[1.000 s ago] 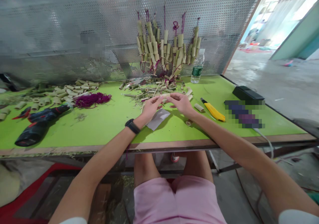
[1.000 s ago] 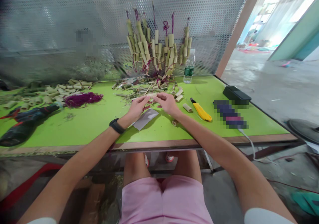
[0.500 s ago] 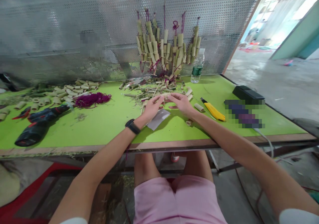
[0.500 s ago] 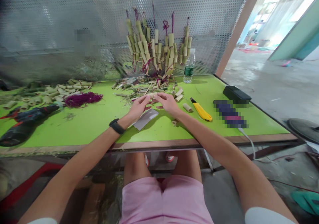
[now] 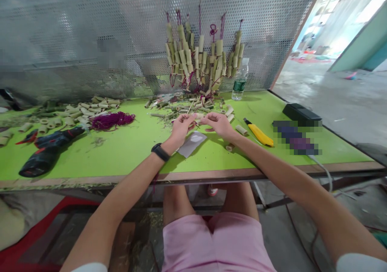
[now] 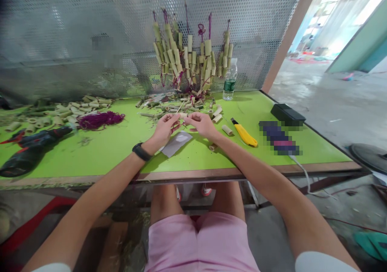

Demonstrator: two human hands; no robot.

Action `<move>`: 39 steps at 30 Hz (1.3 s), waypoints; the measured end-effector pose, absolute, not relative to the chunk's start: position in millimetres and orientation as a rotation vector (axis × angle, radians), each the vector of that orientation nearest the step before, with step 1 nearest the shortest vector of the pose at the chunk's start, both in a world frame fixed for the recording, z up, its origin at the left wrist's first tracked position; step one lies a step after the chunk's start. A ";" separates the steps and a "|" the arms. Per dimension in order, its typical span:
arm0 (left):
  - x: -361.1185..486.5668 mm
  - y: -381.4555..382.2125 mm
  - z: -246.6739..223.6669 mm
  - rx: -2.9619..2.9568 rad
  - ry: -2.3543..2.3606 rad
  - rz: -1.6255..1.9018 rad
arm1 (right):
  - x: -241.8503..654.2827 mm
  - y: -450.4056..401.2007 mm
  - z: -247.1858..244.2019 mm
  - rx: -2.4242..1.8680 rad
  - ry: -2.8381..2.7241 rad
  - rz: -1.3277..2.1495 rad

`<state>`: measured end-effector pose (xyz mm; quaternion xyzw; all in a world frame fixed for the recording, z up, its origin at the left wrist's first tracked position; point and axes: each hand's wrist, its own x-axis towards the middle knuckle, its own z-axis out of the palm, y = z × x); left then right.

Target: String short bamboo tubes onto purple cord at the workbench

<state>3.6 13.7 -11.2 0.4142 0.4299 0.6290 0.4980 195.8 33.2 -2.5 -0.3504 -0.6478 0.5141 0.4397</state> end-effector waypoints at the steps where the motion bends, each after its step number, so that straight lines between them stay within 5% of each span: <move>1: 1.2 14.7 -8.5 0.989 1.047 1.531 | 198.4 34.4 -1.2 -0.880 -1.631 1.264; 7: -14.3 21.2 -6.0 1.085 1.069 1.474 | 211.3 44.0 13.0 -0.912 -1.523 1.234; 18: -31.5 20.5 -15.5 2.248 1.069 1.040 | 216.3 53.0 18.5 -0.878 -1.232 1.405; 39: -54.2 34.9 -14.4 2.501 1.213 0.692 | 243.0 64.7 23.8 -1.046 -1.490 0.909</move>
